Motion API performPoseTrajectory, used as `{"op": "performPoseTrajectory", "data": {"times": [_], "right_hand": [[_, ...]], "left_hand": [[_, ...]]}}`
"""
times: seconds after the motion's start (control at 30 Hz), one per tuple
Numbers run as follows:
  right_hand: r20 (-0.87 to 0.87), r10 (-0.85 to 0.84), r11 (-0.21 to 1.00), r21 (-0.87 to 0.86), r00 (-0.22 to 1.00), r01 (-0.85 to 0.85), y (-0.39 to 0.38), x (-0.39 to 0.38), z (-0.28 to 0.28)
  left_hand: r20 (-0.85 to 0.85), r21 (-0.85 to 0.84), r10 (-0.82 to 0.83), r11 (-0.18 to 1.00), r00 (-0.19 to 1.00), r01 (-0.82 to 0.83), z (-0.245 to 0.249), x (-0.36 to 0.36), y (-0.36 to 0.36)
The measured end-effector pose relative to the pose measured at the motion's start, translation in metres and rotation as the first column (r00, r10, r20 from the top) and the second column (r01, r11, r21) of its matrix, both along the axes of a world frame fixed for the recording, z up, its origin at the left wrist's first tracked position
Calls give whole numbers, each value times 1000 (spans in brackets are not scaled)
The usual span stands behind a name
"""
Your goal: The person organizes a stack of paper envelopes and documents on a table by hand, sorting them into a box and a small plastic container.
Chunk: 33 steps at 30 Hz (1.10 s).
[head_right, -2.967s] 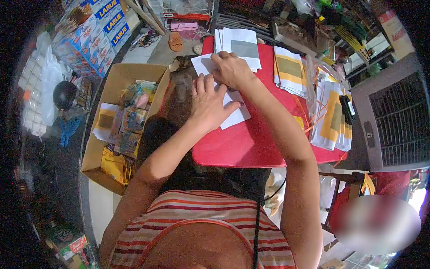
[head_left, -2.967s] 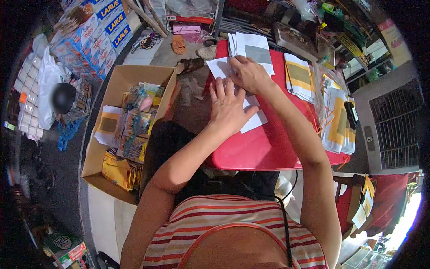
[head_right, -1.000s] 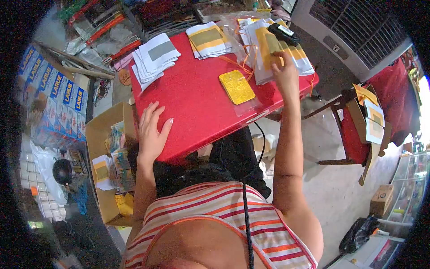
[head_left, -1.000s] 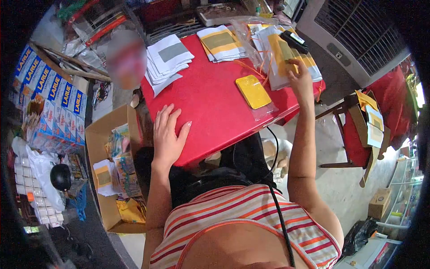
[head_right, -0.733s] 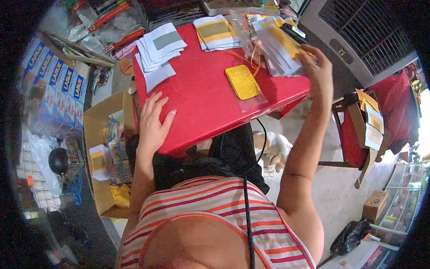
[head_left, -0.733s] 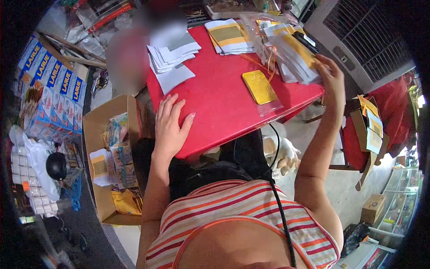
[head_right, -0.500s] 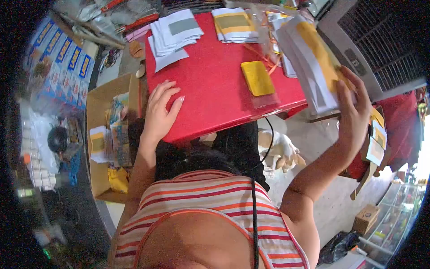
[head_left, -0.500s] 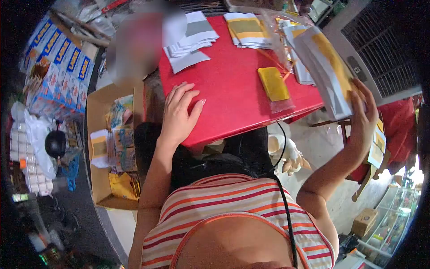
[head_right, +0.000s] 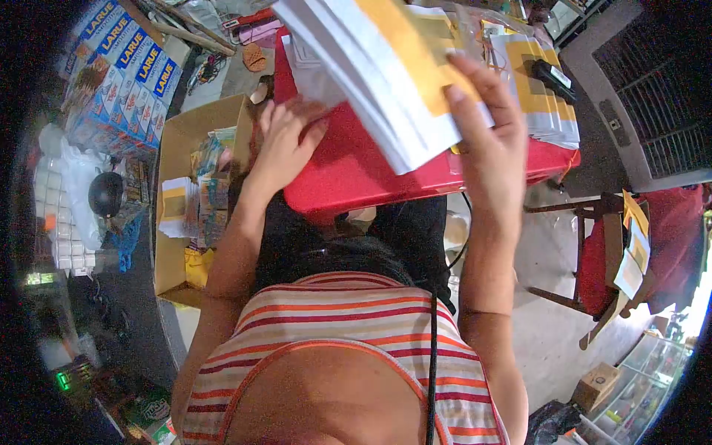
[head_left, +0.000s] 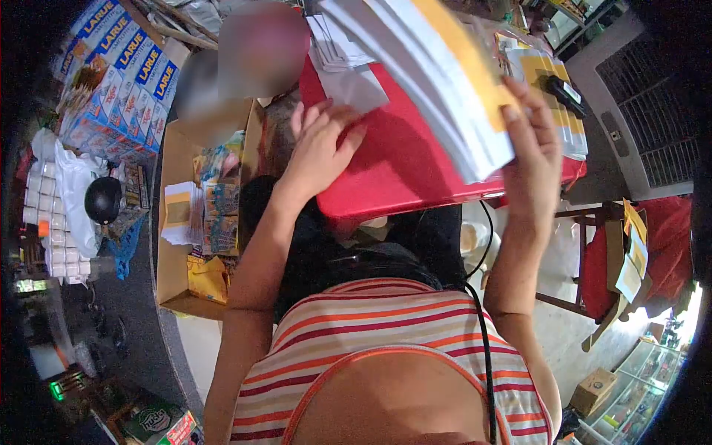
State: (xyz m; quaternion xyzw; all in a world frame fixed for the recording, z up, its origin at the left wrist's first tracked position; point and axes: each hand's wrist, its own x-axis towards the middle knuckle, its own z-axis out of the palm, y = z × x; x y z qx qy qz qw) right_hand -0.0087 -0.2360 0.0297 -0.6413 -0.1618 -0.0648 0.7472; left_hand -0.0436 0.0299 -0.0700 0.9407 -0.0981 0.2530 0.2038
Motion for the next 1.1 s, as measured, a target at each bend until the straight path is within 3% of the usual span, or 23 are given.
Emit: {"op": "performPoseTrajectory", "data": {"times": [0.07,0.13,0.2,0.23,0.27,0.33,0.4,0.43,0.47,0.5,0.53,0.57,0.6,0.67,0.77,0.93,1.1], "right_hand": [[-127,32,999,15,991,-31,16,-11,-27],[-106,46,978,-197,993,-66,22,-19,-74],[-312,94,957,-234,945,-173,21,-30,-98],[-193,69,951,-283,979,-123,23,-32,-100],[-205,68,950,-285,976,-127,23,-34,-99],[-74,54,895,-439,996,-81,21,-40,-88],[-103,59,873,-476,993,-101,18,-46,-71],[-130,74,768,-625,989,-140,15,-49,-59],[-156,88,636,-751,984,-176,13,-50,-53],[-159,95,635,-751,983,-183,11,-46,-54],[-16,105,563,-823,994,-72,9,-38,-55],[129,126,491,-870,984,51,7,-30,-57],[131,129,493,-869,983,51,8,-21,-60],[250,148,567,-814,957,125,12,1,-73],[263,230,592,-802,937,80,25,12,-84],[294,344,548,-834,892,64,45,4,-101],[304,320,542,-836,897,90,55,-8,-102]], "left_hand": [[-75,-86,-61,995,995,54,-9,-12,1],[-99,-105,-44,994,994,34,-9,-21,0],[-59,-139,-64,989,996,55,-10,-29,1],[-71,-143,-61,988,996,50,-8,-33,2],[-84,-197,-67,979,994,49,-6,-37,1],[-119,-254,-83,966,989,50,2,-46,-3],[-136,-423,-54,906,989,-9,11,-54,-9],[-156,-599,-126,801,980,8,11,-58,-10],[-160,-600,-121,800,980,1,11,-58,-11],[-212,-801,-170,594,962,-71,12,-58,-11],[-243,-928,-231,338,942,-156,13,-58,-12],[-212,-957,-295,257,932,-136,16,-57,-8],[-211,-956,-291,259,933,-135,14,-56,-8],[-90,-996,-386,61,918,-72,10,-51,-8],[-212,-977,-413,78,886,-197,18,-41,-18],[-172,-985,-451,50,876,-168,17,-31,-19],[-171,-985,-469,86,866,-148,18,-28,-12]]}}
